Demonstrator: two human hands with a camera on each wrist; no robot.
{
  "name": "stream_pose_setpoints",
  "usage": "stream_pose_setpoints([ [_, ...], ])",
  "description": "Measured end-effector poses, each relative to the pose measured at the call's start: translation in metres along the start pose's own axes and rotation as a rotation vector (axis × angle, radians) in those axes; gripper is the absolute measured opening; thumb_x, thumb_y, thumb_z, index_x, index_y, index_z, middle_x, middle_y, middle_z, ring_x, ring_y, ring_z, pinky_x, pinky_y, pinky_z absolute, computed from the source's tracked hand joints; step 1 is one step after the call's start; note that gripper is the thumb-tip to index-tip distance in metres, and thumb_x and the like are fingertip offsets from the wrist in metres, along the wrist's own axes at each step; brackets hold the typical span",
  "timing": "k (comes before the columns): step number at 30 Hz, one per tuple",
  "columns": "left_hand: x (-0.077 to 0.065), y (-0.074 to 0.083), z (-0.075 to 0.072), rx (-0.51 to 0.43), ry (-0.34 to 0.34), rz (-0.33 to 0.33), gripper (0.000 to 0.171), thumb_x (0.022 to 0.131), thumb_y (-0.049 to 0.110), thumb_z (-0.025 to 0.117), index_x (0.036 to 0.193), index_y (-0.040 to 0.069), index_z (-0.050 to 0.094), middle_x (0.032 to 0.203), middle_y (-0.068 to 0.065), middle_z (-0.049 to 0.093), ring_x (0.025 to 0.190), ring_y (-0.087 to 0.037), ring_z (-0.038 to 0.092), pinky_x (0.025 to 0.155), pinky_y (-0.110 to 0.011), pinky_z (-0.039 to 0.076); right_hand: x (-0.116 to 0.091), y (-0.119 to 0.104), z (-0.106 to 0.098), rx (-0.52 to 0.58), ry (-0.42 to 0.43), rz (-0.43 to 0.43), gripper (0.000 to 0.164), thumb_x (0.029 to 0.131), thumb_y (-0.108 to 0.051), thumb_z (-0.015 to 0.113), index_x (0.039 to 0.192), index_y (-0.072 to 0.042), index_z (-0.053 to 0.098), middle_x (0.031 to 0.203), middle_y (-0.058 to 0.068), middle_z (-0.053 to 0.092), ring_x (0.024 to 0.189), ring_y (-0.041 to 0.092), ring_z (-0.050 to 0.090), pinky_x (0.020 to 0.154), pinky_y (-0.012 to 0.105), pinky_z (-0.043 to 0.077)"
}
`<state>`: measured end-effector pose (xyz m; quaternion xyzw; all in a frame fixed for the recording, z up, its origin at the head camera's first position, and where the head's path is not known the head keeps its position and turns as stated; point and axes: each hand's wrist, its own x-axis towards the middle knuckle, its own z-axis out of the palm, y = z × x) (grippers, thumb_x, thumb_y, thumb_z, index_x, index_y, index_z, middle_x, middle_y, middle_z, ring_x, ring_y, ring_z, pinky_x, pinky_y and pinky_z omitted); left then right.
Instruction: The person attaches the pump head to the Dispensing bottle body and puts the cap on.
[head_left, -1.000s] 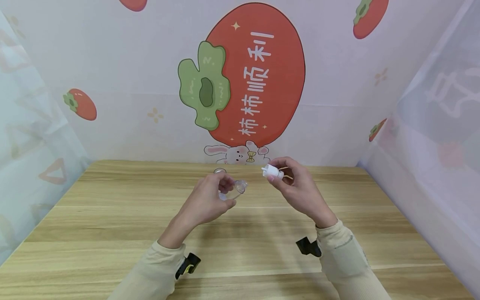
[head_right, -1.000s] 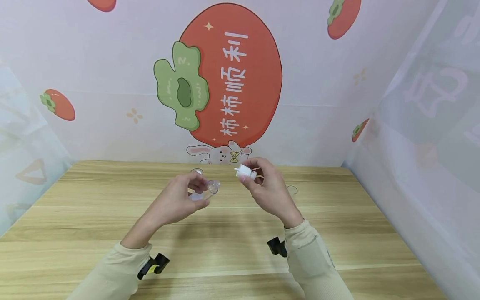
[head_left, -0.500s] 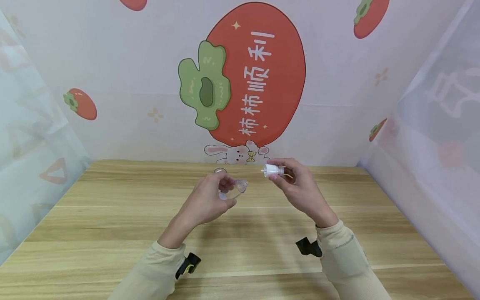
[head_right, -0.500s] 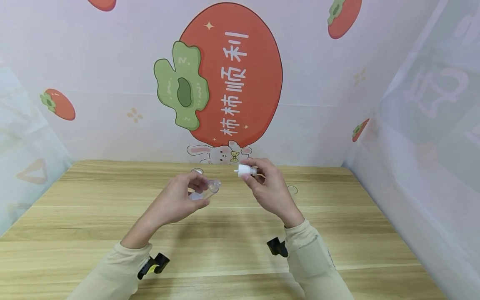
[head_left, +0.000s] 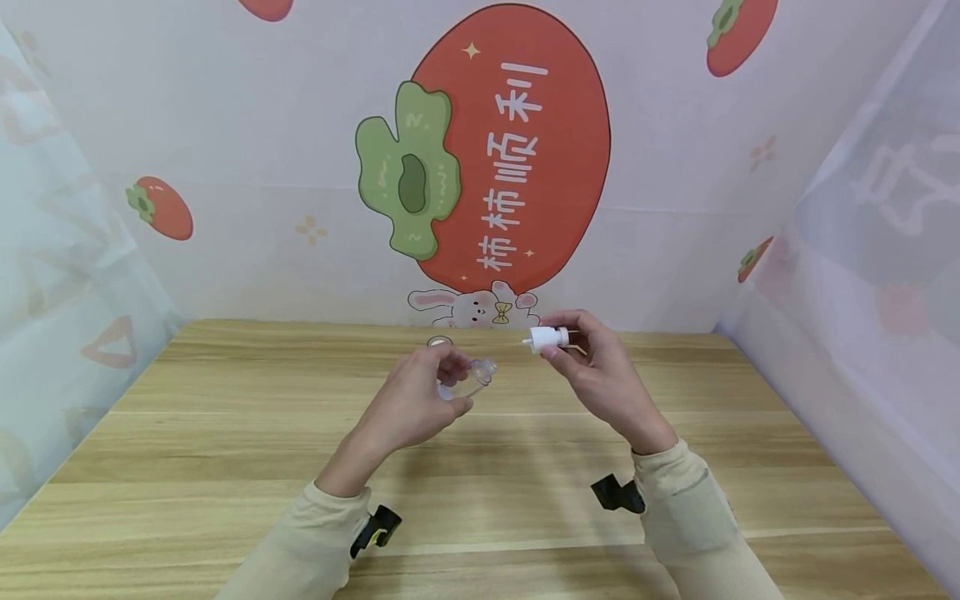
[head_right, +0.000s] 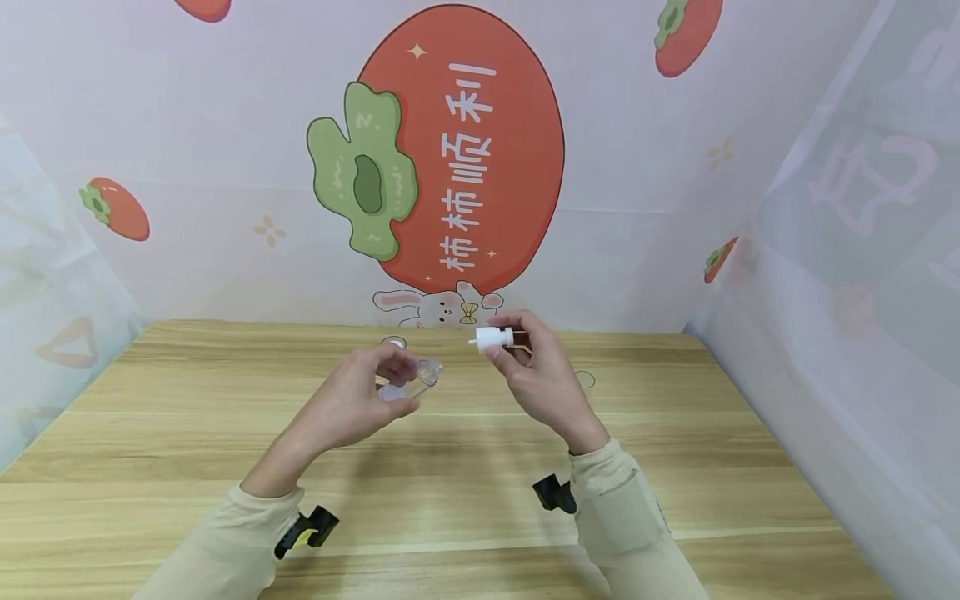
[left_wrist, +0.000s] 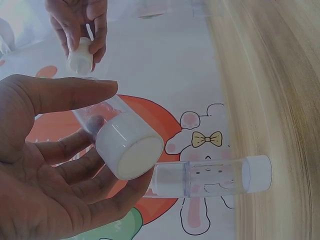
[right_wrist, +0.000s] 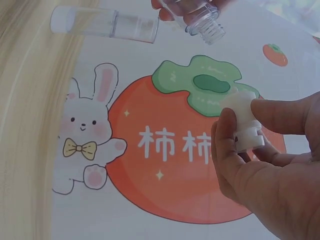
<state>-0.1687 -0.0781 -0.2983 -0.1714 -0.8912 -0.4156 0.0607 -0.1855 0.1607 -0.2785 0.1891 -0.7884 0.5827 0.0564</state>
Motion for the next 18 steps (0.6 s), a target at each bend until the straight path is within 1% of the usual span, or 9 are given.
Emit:
stream_pose_setpoints([
  [7, -0.0004, 0.0, 0.0, 0.008, 0.002, 0.011, 0.032, 0.079, 0.004, 0.083, 0.108, 0.002, 0.069, 0.096, -0.002, 0.068, 0.093, -0.025, 0.064, 0.086, -0.039, 0.053, 0.0002, 0.0005, 0.0002, -0.014, -0.018, -0.021, 0.031, 0.095, 0.007, 0.065, 0.125, 0.002, 0.062, 0.12, 0.016, 0.06, 0.104, 0.029, 0.059, 0.088, 0.024, 0.054],
  [12, -0.0009, 0.0005, -0.0002, 0.013, 0.001, 0.006, 0.032, 0.079, 0.004, 0.083, 0.109, 0.003, 0.069, 0.097, -0.002, 0.069, 0.093, -0.023, 0.064, 0.086, -0.039, 0.054, 0.0002, 0.0005, 0.0002, -0.016, -0.03, -0.029, 0.031, 0.095, 0.007, 0.064, 0.125, 0.001, 0.062, 0.121, 0.015, 0.059, 0.104, 0.029, 0.059, 0.088, 0.024, 0.054],
  [18, -0.0008, 0.0008, -0.0001, 0.011, -0.002, -0.002, 0.034, 0.079, 0.003, 0.083, 0.11, 0.003, 0.069, 0.1, -0.005, 0.069, 0.095, -0.026, 0.064, 0.087, -0.04, 0.054, -0.0004, 0.0007, 0.0005, -0.005, -0.031, -0.06, 0.036, 0.093, 0.011, 0.064, 0.127, 0.003, 0.06, 0.122, 0.016, 0.06, 0.103, 0.03, 0.059, 0.087, 0.023, 0.054],
])
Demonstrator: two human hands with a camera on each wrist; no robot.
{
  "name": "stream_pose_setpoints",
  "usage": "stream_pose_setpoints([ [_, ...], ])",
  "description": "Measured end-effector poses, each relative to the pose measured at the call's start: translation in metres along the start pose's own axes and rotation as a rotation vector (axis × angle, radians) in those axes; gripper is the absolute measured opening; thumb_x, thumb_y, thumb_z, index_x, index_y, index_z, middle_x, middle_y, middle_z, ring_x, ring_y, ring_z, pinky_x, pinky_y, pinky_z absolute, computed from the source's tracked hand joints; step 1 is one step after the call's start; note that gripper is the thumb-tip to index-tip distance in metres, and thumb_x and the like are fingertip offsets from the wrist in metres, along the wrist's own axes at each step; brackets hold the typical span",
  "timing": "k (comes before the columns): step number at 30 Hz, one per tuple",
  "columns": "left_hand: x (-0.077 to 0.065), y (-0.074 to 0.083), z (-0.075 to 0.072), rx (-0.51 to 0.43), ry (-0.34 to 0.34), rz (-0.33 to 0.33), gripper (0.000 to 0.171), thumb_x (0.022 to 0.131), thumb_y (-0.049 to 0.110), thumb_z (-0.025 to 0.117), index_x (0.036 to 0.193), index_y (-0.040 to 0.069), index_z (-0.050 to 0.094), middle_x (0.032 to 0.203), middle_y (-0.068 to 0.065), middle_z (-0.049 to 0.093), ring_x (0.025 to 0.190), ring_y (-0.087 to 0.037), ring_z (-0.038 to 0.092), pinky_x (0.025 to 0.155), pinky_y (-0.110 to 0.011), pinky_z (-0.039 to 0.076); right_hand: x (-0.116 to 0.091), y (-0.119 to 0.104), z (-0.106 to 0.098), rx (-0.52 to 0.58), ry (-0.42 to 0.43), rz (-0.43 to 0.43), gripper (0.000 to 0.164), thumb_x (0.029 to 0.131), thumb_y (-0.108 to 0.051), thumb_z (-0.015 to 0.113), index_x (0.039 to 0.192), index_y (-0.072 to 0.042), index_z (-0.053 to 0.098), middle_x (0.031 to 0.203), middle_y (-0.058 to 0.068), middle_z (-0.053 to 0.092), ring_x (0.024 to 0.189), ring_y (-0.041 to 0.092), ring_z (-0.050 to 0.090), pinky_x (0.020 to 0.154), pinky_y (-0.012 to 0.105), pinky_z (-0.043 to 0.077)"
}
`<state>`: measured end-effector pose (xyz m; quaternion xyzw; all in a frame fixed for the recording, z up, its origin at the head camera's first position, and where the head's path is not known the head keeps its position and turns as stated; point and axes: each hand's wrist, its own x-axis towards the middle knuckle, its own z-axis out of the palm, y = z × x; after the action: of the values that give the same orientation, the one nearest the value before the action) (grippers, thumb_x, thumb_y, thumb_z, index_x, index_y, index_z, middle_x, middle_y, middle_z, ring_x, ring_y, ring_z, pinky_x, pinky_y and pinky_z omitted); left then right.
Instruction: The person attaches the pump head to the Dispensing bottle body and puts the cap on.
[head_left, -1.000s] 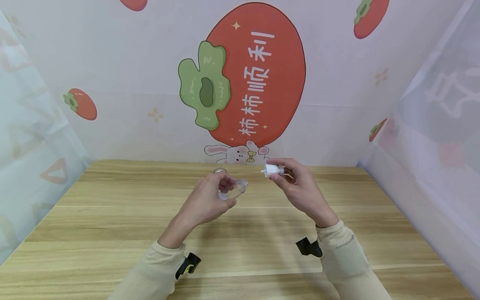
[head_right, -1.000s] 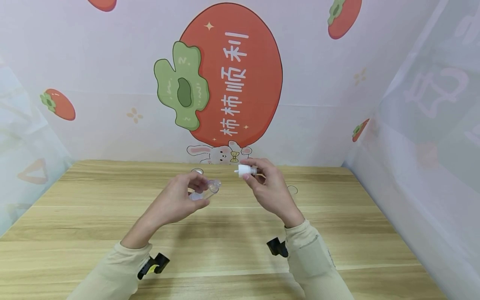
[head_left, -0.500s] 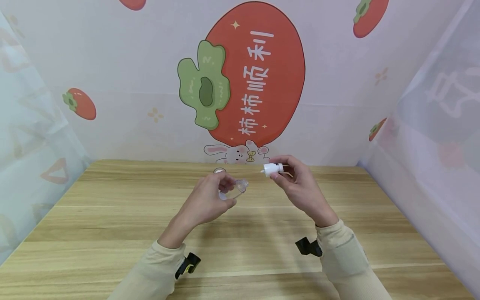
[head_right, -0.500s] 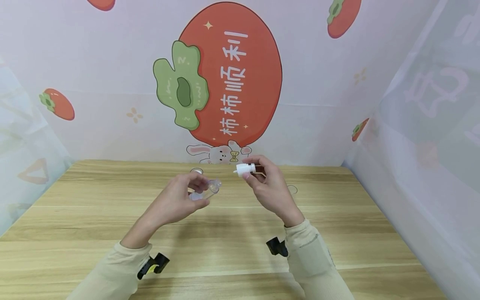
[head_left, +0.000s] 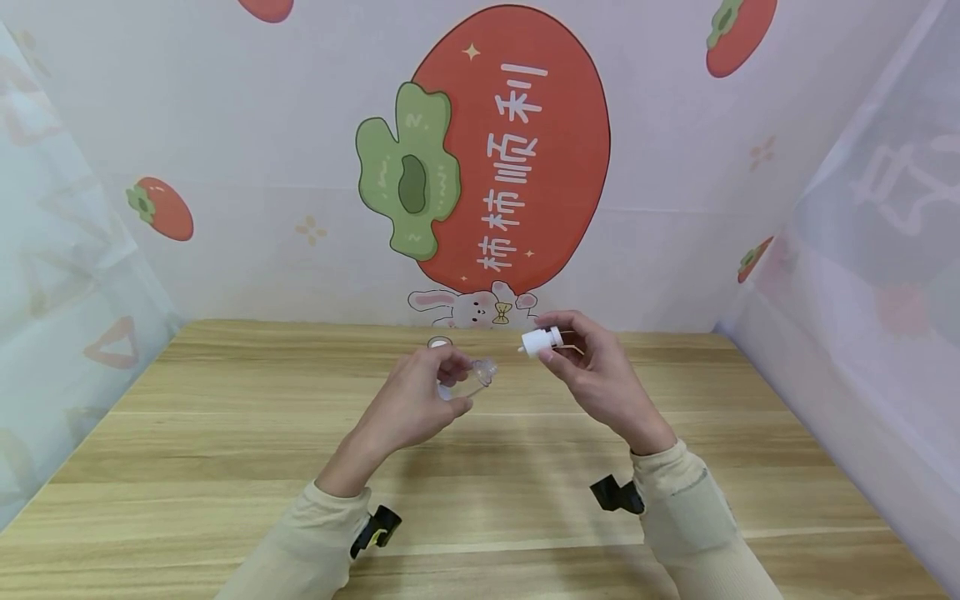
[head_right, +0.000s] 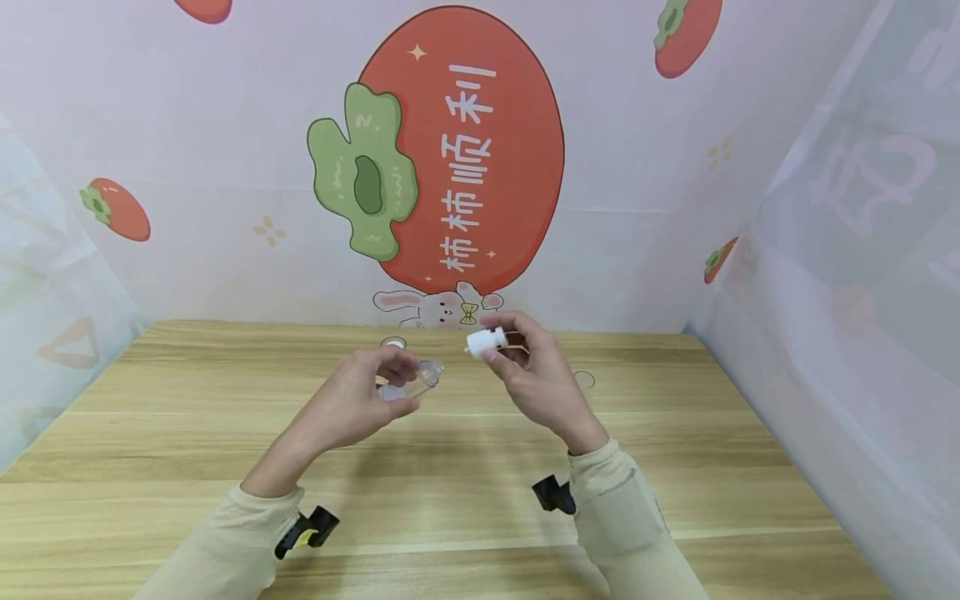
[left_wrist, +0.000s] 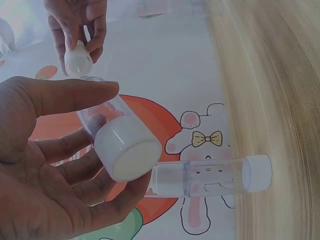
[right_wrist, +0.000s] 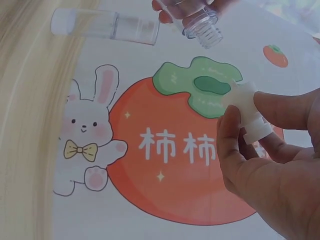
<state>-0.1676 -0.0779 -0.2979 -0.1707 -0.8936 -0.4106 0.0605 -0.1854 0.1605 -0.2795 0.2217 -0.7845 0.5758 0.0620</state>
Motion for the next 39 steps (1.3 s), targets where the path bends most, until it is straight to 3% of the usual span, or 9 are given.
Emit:
stream_pose_setpoints([
  [10, -0.0003, 0.0008, 0.0011, 0.005, -0.007, -0.005, 0.035, 0.079, 0.003, 0.083, 0.112, 0.002, 0.07, 0.102, -0.007, 0.07, 0.095, -0.026, 0.064, 0.087, -0.041, 0.054, 0.0, 0.0001, 0.0011, 0.029, -0.008, -0.012, 0.039, 0.091, 0.014, 0.065, 0.128, 0.005, 0.057, 0.122, 0.018, 0.059, 0.106, 0.029, 0.059, 0.09, 0.025, 0.054],
  [20, -0.0005, 0.0, 0.0019, 0.012, -0.004, 0.021, 0.033, 0.079, 0.002, 0.083, 0.11, 0.003, 0.071, 0.098, -0.004, 0.069, 0.094, -0.026, 0.064, 0.085, -0.041, 0.053, 0.0, 0.0012, 0.0036, -0.01, -0.028, -0.024, 0.036, 0.091, 0.011, 0.066, 0.126, 0.002, 0.061, 0.115, 0.017, 0.063, 0.101, 0.028, 0.061, 0.087, 0.025, 0.054],
  [29, -0.0014, 0.0011, 0.0013, 0.016, -0.006, 0.031, 0.034, 0.079, 0.003, 0.083, 0.11, 0.003, 0.071, 0.097, -0.003, 0.068, 0.091, -0.02, 0.062, 0.084, -0.04, 0.053, -0.0013, 0.001, 0.0059, -0.024, -0.064, -0.039, 0.035, 0.092, 0.01, 0.066, 0.126, 0.002, 0.061, 0.115, 0.016, 0.063, 0.1, 0.028, 0.061, 0.085, 0.025, 0.055],
  [39, -0.0013, 0.0005, 0.0026, 0.018, -0.003, 0.034, 0.033, 0.078, 0.002, 0.084, 0.109, 0.003, 0.071, 0.096, -0.003, 0.068, 0.091, -0.023, 0.063, 0.085, -0.04, 0.054, -0.0026, 0.0046, 0.0072, -0.055, -0.107, -0.065, 0.031, 0.095, 0.009, 0.062, 0.126, 0.001, 0.06, 0.114, 0.016, 0.061, 0.101, 0.028, 0.059, 0.086, 0.026, 0.054],
])
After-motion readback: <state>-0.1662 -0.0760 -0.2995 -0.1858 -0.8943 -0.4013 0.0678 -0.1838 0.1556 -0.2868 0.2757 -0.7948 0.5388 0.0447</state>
